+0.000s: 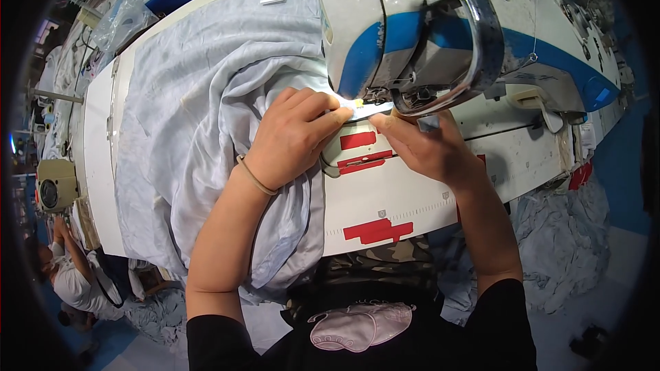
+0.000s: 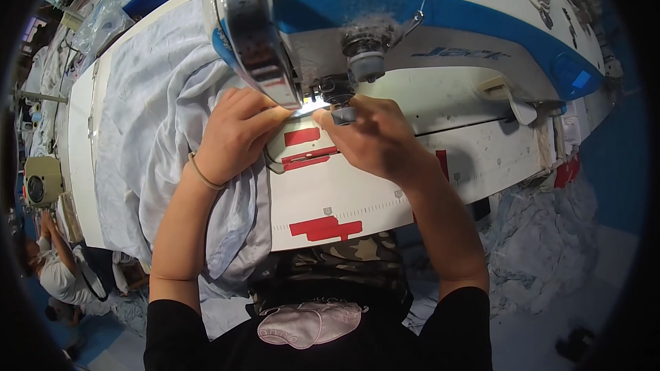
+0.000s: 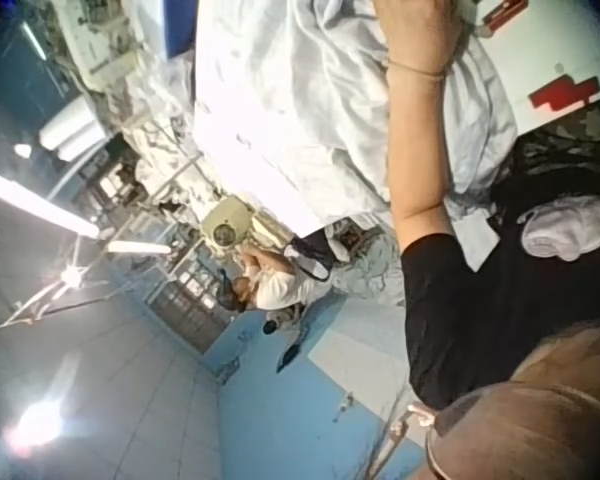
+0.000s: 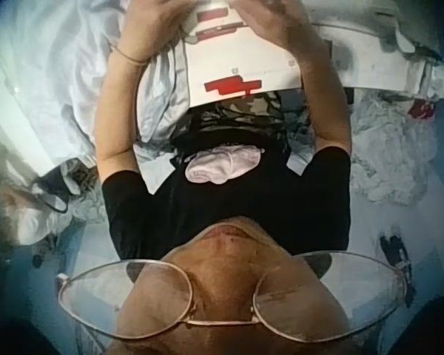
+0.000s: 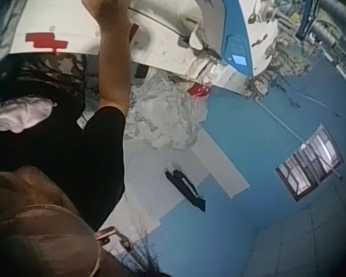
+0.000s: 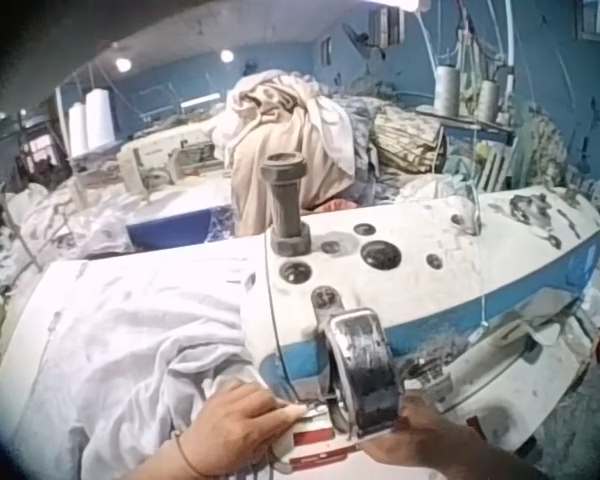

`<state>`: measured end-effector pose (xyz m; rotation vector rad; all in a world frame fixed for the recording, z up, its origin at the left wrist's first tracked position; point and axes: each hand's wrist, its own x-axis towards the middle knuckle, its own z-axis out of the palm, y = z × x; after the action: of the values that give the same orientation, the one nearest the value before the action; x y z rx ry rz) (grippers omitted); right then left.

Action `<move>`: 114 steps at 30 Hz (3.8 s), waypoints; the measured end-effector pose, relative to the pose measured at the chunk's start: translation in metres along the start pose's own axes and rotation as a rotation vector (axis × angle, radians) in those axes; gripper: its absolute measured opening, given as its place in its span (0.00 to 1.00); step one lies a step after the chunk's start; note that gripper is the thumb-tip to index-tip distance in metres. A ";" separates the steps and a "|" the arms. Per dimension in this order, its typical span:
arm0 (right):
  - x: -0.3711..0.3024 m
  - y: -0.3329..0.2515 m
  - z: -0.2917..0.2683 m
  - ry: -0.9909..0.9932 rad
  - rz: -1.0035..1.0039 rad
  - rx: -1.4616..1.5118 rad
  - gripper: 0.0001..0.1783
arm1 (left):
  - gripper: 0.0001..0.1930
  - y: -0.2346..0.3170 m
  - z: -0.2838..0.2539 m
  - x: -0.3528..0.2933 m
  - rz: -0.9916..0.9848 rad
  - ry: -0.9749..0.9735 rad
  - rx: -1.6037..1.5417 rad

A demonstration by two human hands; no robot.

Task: Sewing fabric pieces together using an industrial sewing machine.

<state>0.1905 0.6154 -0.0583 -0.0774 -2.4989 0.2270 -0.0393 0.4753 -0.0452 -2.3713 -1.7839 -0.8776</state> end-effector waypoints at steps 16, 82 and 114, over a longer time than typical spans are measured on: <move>0.016 -0.005 0.020 -0.101 0.019 -0.189 0.11 | 0.12 0.005 0.004 0.004 0.009 0.064 0.023; -0.012 0.041 -0.039 -0.128 0.107 -0.124 0.13 | 0.16 0.023 -0.003 0.004 0.013 -0.057 0.121; -0.038 0.046 -0.004 -0.408 0.026 -0.100 0.21 | 0.18 0.031 -0.010 0.000 -0.037 -0.108 0.120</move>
<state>0.2235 0.6568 -0.0861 -0.1138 -2.9173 0.1378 -0.0155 0.4613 -0.0279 -2.3602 -1.8667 -0.6374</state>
